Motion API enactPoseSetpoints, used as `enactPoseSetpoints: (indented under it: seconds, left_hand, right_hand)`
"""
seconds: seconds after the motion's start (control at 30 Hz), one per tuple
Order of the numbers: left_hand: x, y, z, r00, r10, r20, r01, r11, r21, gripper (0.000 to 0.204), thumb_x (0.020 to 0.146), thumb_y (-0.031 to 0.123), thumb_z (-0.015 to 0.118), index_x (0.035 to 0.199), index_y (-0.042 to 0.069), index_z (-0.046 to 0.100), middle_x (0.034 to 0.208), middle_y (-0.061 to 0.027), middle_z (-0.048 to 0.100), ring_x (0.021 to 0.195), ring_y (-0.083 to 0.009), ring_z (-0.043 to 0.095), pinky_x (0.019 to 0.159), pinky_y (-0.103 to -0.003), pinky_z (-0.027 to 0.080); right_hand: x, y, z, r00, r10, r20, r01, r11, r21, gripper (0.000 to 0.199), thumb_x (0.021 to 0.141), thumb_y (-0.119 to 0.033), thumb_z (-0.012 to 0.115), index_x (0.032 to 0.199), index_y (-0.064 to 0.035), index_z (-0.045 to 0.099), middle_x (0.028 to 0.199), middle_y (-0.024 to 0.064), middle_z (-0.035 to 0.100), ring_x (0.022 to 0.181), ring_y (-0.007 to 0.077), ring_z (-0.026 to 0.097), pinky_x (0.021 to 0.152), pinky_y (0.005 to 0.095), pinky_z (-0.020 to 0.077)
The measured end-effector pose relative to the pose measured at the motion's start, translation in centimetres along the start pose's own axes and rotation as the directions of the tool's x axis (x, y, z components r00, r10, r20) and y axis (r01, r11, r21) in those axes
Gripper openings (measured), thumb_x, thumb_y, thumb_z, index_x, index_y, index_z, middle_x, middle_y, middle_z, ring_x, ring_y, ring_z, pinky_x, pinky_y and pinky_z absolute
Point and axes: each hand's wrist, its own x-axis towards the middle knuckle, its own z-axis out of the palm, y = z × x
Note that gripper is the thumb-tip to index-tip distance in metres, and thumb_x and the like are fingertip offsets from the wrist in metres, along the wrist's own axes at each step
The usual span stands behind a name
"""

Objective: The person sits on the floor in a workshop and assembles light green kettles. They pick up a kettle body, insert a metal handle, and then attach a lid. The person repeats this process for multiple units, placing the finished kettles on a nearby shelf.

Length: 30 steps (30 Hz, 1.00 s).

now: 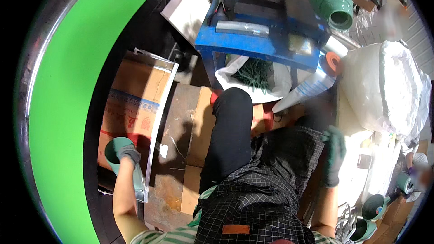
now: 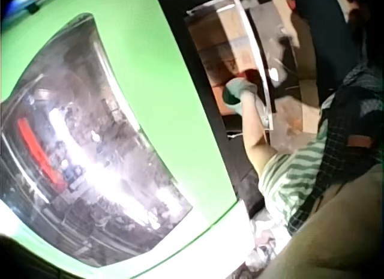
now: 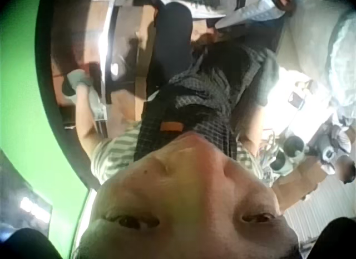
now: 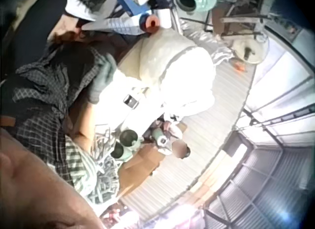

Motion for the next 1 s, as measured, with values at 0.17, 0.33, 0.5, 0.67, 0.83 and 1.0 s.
enactPoseSetpoints:
  seconds: [0.17, 0.33, 0.5, 0.67, 0.83, 1.0]
  left_hand:
    - [-14.7, 3.9, -17.3, 0.542, -0.061, -0.838, -0.279, 0.928, -0.247, 0.024, 0.094, 0.026, 0.070, 0.099, 0.003, 0.075, 0.100, -0.0213, 0.075, 0.089, -0.0411, 0.072, 0.078, -0.049, 0.056]
    - [-20.0, 13.5, -22.5, 0.691, 0.033, -0.722, -0.723, 0.038, -0.690, 0.030, 0.095, 0.016, 0.072, 0.123, 0.005, 0.071, 0.115, -0.0134, 0.072, 0.108, -0.0323, 0.068, 0.091, -0.047, 0.055]
    - [-12.2, 26.0, -17.4, 0.321, 0.189, -0.928, -0.941, 0.175, -0.290, 0.046, 0.100, 0.015, 0.067, 0.144, 0.003, 0.057, 0.143, -0.0178, 0.058, 0.134, -0.0324, 0.055, 0.108, -0.047, 0.048]
    - [-10.6, 26.9, -26.3, 0.224, -0.066, -0.972, -0.746, 0.630, -0.215, 0.049, 0.089, 0.007, 0.068, 0.135, -0.006, 0.057, 0.139, -0.0306, 0.055, 0.127, -0.0439, 0.057, 0.107, -0.054, 0.047]
    - [-19.9, 27.9, -30.7, 0.119, 0.088, -0.989, -0.989, -0.072, -0.125, 0.072, 0.076, 0.033, 0.088, 0.133, -0.003, 0.061, 0.135, -0.0238, 0.060, 0.126, -0.0411, 0.058, 0.113, -0.057, 0.043]
    - [-19.5, 29.6, -26.4, -0.135, 0.185, -0.973, -0.941, 0.284, 0.185, 0.051, 0.081, 0.034, 0.081, 0.125, 0.010, 0.072, 0.129, -0.0125, 0.067, 0.121, -0.0326, 0.062, 0.110, -0.054, 0.047]
  right_hand:
    - [-1.3, 0.9, 11.4, 0.912, 0.182, 0.368, -0.363, 0.775, 0.517, 0.031, 0.107, -0.019, 0.061, 0.128, 0.0028, 0.067, 0.114, 0.0114, 0.075, 0.098, 0.0194, 0.071, 0.089, 0.0302, 0.0560]
    - [1.4, -0.3, 12.1, 0.862, 0.060, 0.503, -0.482, 0.404, 0.778, 0.060, 0.109, -0.053, 0.051, 0.151, -0.0103, 0.054, 0.150, 0.0118, 0.057, 0.132, 0.0274, 0.057, 0.115, 0.0446, 0.0439]
    - [3.1, 1.1, -0.7, 0.994, -0.111, 0.025, 0.039, 0.535, 0.844, 0.066, 0.109, -0.051, 0.050, 0.157, -0.0070, 0.044, 0.157, 0.0126, 0.050, 0.141, 0.0285, 0.051, 0.120, 0.0458, 0.0416]
    - [-1.5, 0.3, -2.0, 0.971, -0.051, -0.235, 0.181, 0.799, 0.574, 0.058, 0.108, -0.043, 0.055, 0.153, -0.0066, 0.049, 0.147, 0.0142, 0.060, 0.135, 0.0312, 0.058, 0.115, 0.0500, 0.0468]
    - [-5.8, -4.6, 8.6, 0.888, -0.425, 0.178, 0.448, 0.886, -0.119, 0.072, 0.064, -0.017, 0.095, 0.129, -0.0051, 0.065, 0.123, 0.0148, 0.065, 0.110, 0.0331, 0.065, 0.098, 0.0431, 0.0525]
    - [-6.6, -1.2, 11.0, 0.796, -0.555, 0.241, 0.603, 0.754, -0.258, 0.059, 0.082, -0.022, 0.079, 0.134, -0.0057, 0.059, 0.131, 0.0184, 0.063, 0.120, 0.0404, 0.061, 0.103, 0.0518, 0.0490]
